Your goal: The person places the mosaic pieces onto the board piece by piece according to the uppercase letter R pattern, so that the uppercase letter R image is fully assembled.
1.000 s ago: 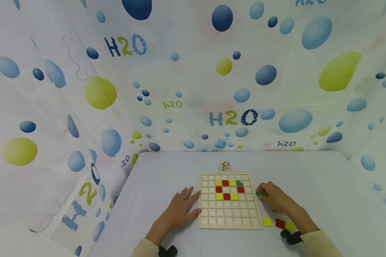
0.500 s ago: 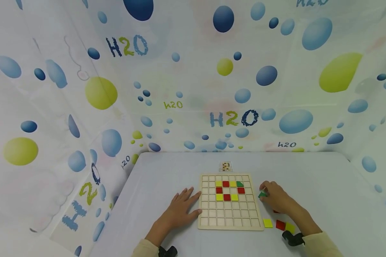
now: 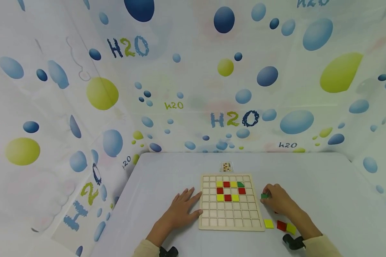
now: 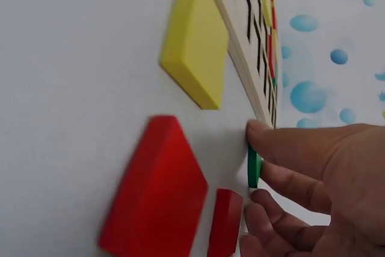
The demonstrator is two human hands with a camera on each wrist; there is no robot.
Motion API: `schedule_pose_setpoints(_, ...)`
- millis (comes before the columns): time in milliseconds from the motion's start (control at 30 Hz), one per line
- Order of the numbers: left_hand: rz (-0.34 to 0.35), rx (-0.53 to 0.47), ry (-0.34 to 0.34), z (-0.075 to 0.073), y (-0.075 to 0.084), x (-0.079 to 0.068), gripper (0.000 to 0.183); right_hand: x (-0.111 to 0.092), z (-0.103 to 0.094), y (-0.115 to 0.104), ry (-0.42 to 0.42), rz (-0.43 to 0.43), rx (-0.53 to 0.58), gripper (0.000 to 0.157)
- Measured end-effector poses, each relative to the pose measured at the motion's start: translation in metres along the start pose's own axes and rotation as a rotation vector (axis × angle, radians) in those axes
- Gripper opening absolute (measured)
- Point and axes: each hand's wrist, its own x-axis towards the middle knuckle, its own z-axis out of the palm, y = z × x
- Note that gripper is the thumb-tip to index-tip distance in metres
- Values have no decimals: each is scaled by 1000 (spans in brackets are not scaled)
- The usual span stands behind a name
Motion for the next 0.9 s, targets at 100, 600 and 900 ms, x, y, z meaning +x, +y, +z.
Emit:
schedule_pose_setpoints(100,-5,10,-5,1,-1,0,69,-1,2,2,15,-22,-6,23)
schedule_pose_setpoints(600,-20,14,-8,2,-2,0,70,5,13,-32,50,-88,62,27)
schedule_pose_setpoints(900,-18,5,-1,1,0,-1,70,6,32,-56,35,-102,21,18)
